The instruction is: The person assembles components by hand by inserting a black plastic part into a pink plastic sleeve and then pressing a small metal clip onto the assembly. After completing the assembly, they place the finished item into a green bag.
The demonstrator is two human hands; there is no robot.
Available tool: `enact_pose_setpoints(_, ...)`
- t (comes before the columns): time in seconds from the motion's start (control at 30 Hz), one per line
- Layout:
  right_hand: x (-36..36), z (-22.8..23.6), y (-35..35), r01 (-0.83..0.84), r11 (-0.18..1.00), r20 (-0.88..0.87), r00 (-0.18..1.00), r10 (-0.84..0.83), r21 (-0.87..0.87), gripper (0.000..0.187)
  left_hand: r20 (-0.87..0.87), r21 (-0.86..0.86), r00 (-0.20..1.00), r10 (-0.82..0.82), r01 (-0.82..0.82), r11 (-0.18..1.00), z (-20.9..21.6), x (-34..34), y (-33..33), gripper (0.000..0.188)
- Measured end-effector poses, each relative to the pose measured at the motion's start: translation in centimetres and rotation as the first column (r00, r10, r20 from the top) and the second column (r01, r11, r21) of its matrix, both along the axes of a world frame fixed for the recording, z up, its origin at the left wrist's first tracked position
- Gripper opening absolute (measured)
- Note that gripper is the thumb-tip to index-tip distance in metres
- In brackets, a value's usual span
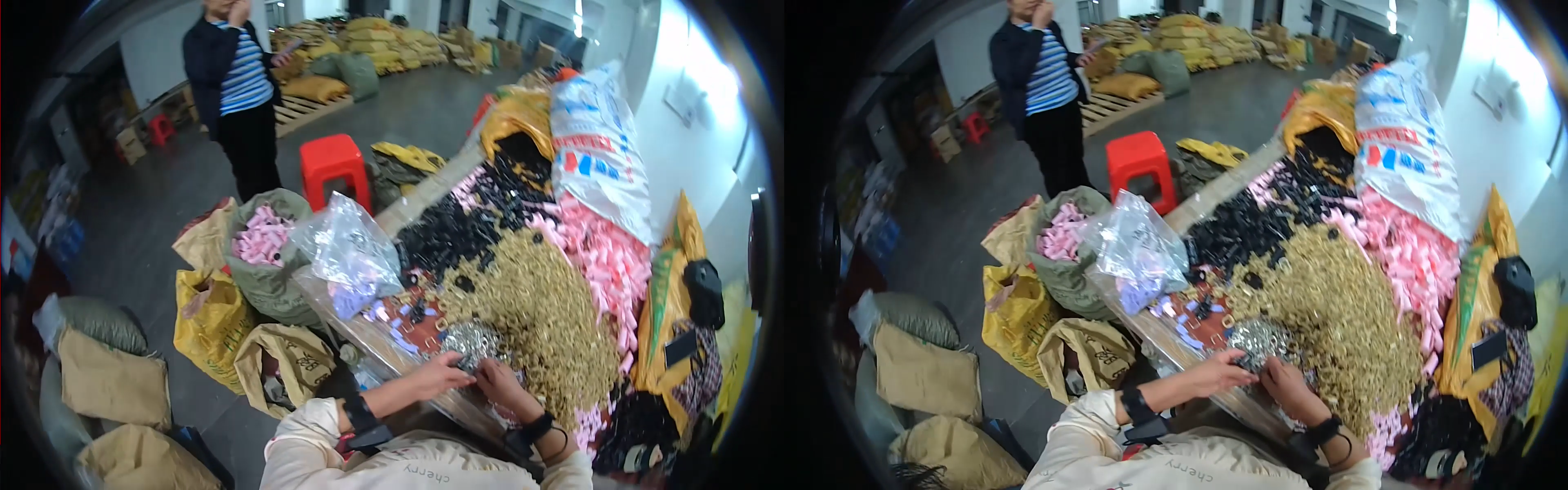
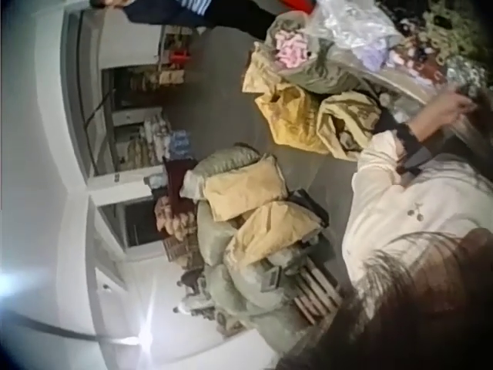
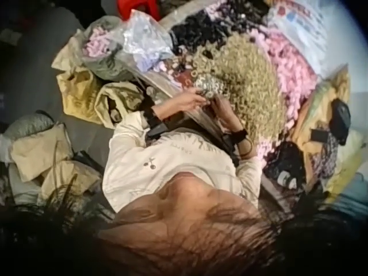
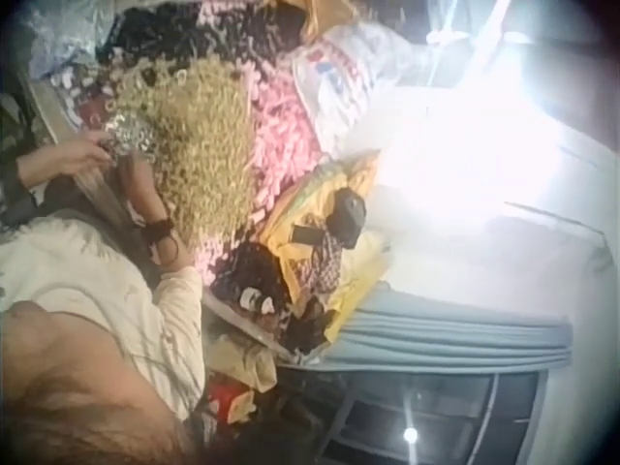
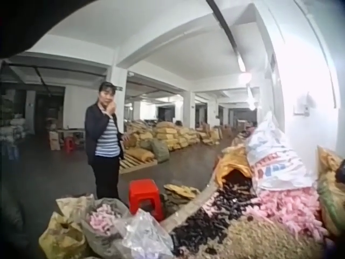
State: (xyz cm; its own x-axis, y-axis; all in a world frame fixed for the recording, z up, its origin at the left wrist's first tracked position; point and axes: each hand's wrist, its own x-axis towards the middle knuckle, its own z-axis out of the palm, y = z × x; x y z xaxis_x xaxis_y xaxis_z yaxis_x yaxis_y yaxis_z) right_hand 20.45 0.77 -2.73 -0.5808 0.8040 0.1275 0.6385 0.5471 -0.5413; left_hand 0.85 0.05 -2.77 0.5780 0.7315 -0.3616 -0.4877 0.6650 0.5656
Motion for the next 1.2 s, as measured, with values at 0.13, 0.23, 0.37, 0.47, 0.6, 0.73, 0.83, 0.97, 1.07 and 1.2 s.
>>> enact_pose_setpoints(0.13,-0.1,3.5,-1.0,0.11,0.808,-0.178,0.95,-0.256,-0.578,0.01,-0.424,0.374,0.906,0.007,0.168,0.912,1.3,2.1,0.6,0.039)
enact_pose_setpoints(0.23,0.6,2.9,-0.9,0.027,0.795,-0.373,0.873,-0.314,-0.605,0.012,-0.469,0.632,0.862,0.191,0.176,0.754,-0.3,3.5,1.1,0.032)
enact_pose_setpoints(0.37,-0.2,5.5,-1.6,-0.044,0.644,-0.481,0.704,-0.523,-0.764,0.013,-0.408,0.758,0.871,0.274,0.156,0.633,-1.7,3.9,2.0,0.026)
enact_pose_setpoints(0.47,-0.7,7.1,-1.8,-0.067,0.605,-0.495,0.65,-0.576,-0.793,0.017,-0.369,0.725,0.901,0.227,0.127,0.677,-0.9,4.1,2.1,0.024)
enact_pose_setpoints(0.6,-0.1,6.0,-1.2,-0.111,0.585,-0.521,0.608,-0.599,-0.803,0.02,-0.41,0.668,0.899,0.154,0.181,0.722,0.5,3.8,2.2,0.023)
enact_pose_setpoints(0.73,0.5,5.5,-1.2,-0.151,0.565,-0.531,0.595,-0.604,-0.811,0.02,-0.53,0.754,0.815,0.234,0.326,0.57,0.9,3.7,2.3,0.022)
enact_pose_setpoints(0.83,0.8,4.9,-1.0,-0.168,0.569,-0.545,0.589,-0.597,-0.805,0.02,-0.552,0.789,0.768,0.324,0.356,0.501,1.3,3.7,2.2,0.023)
enact_pose_setpoints(0.97,0.7,4.9,-0.9,-0.191,0.598,-0.582,0.575,-0.575,-0.779,0.017,-0.523,0.806,0.775,0.355,0.315,0.501,1.4,3.6,2.5,0.025)
enact_pose_setpoints(1.07,0.6,5.4,-0.9,-0.215,0.602,-0.604,0.55,-0.576,-0.769,0.013,-0.524,0.785,0.776,0.35,0.282,0.551,1.4,3.6,2.8,0.025)
enact_pose_setpoints(1.2,1.0,4.9,-0.8,-0.196,0.635,-0.601,0.608,-0.52,-0.748,0.008,-0.469,0.819,0.794,0.386,0.228,0.527,0.9,3.9,2.8,0.025)
